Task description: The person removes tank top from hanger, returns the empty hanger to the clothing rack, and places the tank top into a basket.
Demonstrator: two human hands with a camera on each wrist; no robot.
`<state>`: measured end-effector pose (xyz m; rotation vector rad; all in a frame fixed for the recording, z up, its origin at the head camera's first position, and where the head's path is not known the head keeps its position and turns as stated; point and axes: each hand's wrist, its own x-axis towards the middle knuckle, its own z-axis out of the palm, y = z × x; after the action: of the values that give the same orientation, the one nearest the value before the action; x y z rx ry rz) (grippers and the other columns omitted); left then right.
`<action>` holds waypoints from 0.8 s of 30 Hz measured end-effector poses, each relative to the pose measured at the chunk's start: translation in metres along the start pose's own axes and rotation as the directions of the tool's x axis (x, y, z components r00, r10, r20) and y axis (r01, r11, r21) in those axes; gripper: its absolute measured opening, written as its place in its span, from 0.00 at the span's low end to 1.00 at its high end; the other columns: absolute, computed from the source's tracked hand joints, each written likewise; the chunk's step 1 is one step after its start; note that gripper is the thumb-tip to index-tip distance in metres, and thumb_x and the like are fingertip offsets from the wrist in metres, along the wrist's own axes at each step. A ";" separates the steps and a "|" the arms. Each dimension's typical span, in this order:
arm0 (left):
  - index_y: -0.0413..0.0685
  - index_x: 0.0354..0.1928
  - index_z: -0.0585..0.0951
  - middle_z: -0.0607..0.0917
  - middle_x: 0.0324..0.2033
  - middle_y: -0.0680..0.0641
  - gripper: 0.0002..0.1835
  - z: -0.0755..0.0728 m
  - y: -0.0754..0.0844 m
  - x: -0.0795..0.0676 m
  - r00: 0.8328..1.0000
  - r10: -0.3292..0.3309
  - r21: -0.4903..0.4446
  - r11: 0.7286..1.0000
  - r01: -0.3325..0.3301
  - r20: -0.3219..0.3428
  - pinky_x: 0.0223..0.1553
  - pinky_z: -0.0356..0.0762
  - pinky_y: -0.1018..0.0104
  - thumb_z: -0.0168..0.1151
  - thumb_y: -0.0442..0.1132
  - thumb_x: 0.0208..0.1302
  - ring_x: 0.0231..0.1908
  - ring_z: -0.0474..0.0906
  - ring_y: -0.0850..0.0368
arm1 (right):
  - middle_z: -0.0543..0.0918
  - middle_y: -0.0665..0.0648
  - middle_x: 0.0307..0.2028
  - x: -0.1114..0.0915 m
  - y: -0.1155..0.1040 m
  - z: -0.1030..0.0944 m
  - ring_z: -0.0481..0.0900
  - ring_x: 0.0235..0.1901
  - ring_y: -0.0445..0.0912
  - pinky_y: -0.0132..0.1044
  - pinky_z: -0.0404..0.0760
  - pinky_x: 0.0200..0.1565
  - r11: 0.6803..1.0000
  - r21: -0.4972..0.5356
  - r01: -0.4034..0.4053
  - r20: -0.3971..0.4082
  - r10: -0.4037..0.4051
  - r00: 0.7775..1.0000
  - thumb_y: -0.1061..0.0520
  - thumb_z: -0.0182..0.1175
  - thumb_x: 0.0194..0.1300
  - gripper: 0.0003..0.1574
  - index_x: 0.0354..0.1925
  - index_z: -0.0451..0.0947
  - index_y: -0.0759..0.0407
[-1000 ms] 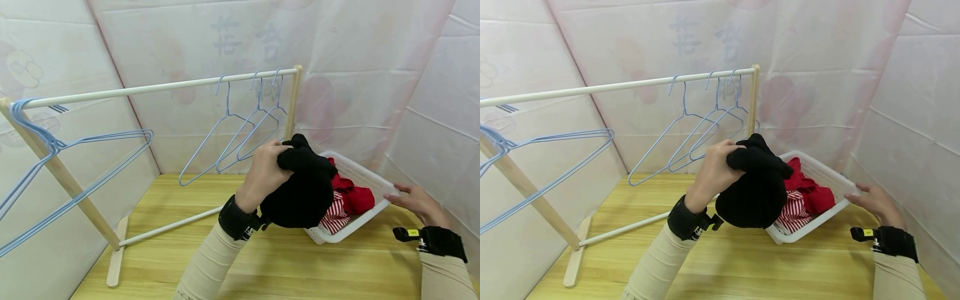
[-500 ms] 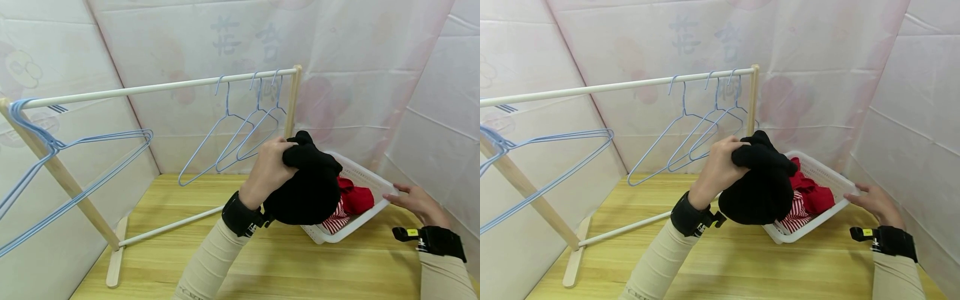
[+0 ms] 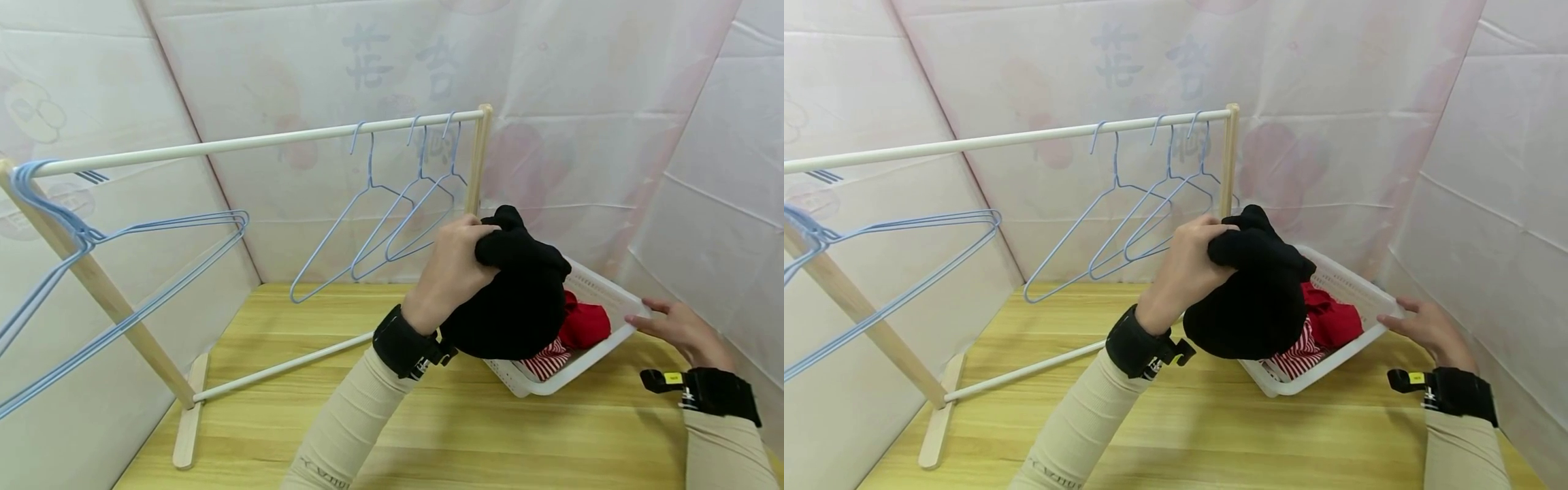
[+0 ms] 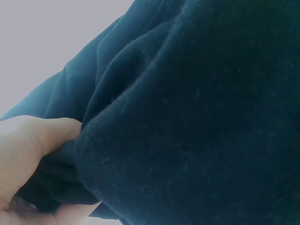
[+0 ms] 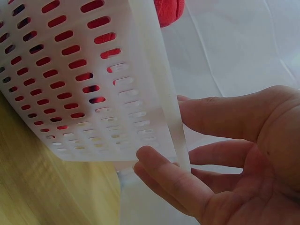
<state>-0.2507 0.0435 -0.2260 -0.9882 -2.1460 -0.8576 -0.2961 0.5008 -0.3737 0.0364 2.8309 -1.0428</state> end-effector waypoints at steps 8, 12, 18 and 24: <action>0.47 0.48 0.89 0.85 0.36 0.46 0.15 0.002 0.004 0.005 1.000 0.020 0.005 1.000 -0.020 -0.005 0.44 0.73 0.70 0.72 0.29 0.57 0.38 0.77 0.55 | 0.56 0.90 0.68 0.000 -0.001 0.001 0.63 0.61 0.79 0.78 0.65 0.57 1.000 0.001 -0.017 -0.018 0.017 1.000 0.37 0.53 0.77 0.61 0.75 0.36 0.83; 0.47 0.47 0.89 0.84 0.35 0.46 0.15 0.004 0.007 0.008 1.000 0.030 -0.003 1.000 -0.030 0.002 0.42 0.71 0.70 0.72 0.29 0.57 0.37 0.76 0.54 | 0.56 0.90 0.68 0.001 0.000 0.001 0.63 0.60 0.77 0.76 0.68 0.57 1.000 0.004 0.003 -0.010 -0.003 1.000 0.39 0.53 0.78 0.60 0.75 0.37 0.84; 0.49 0.48 0.89 0.84 0.36 0.46 0.15 0.008 0.009 0.012 0.999 0.041 0.001 0.999 -0.041 0.006 0.42 0.73 0.73 0.71 0.31 0.58 0.38 0.77 0.56 | 0.55 0.90 0.68 0.001 0.002 0.002 0.63 0.60 0.77 0.75 0.68 0.57 1.000 0.000 0.016 -0.016 -0.016 1.000 0.39 0.53 0.78 0.59 0.74 0.37 0.84; 0.48 0.50 0.88 0.84 0.40 0.46 0.16 0.011 0.010 0.015 0.999 0.035 0.001 0.999 -0.035 0.011 0.45 0.74 0.71 0.72 0.31 0.59 0.40 0.78 0.55 | 0.53 0.90 0.68 0.001 0.001 0.001 0.60 0.62 0.79 0.78 0.64 0.59 1.000 0.003 -0.003 -0.013 0.003 1.000 0.38 0.53 0.78 0.60 0.75 0.36 0.83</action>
<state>-0.2529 0.0634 -0.2190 -1.0290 -2.1314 -0.8360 -0.2973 0.5013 -0.3753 0.0473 2.8396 -1.0507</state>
